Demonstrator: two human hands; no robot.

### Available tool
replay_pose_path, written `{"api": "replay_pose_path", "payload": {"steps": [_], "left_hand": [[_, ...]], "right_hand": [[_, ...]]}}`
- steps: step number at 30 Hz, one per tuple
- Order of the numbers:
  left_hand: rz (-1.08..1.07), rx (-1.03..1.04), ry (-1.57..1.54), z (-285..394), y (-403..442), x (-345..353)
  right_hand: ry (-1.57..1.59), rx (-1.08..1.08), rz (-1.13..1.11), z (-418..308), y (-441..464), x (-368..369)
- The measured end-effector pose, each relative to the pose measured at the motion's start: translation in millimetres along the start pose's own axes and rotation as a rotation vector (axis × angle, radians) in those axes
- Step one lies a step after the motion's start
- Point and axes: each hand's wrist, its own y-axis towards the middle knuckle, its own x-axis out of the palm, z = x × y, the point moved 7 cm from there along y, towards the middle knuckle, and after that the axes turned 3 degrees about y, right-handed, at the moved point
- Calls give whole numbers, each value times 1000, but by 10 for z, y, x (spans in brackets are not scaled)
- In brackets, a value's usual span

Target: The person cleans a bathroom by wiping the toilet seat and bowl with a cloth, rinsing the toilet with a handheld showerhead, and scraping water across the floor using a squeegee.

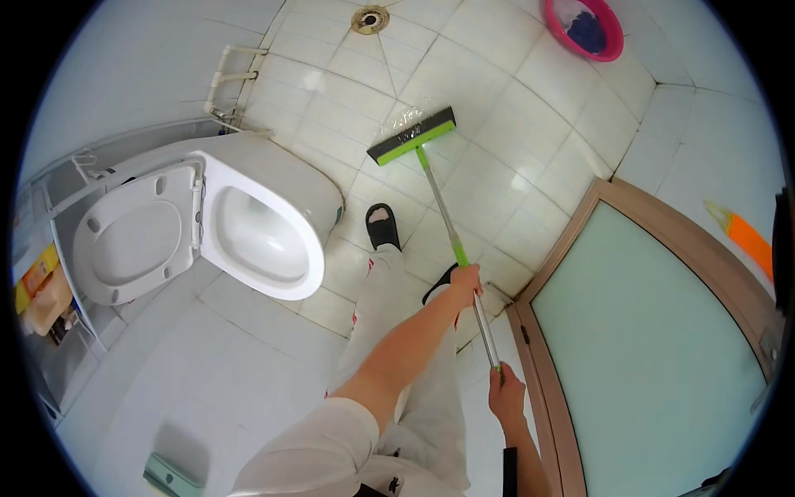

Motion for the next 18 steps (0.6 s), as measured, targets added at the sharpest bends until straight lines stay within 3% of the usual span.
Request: {"api": "replay_pose_path", "payload": {"steps": [4,18], "left_hand": [[1,-70,-98,584,-1,-30],[34,134,17,2109,-266,-252]], "right_hand": [[4,29,-19,-442,325,73],[73,74,-41,-1713,785,293]]}}
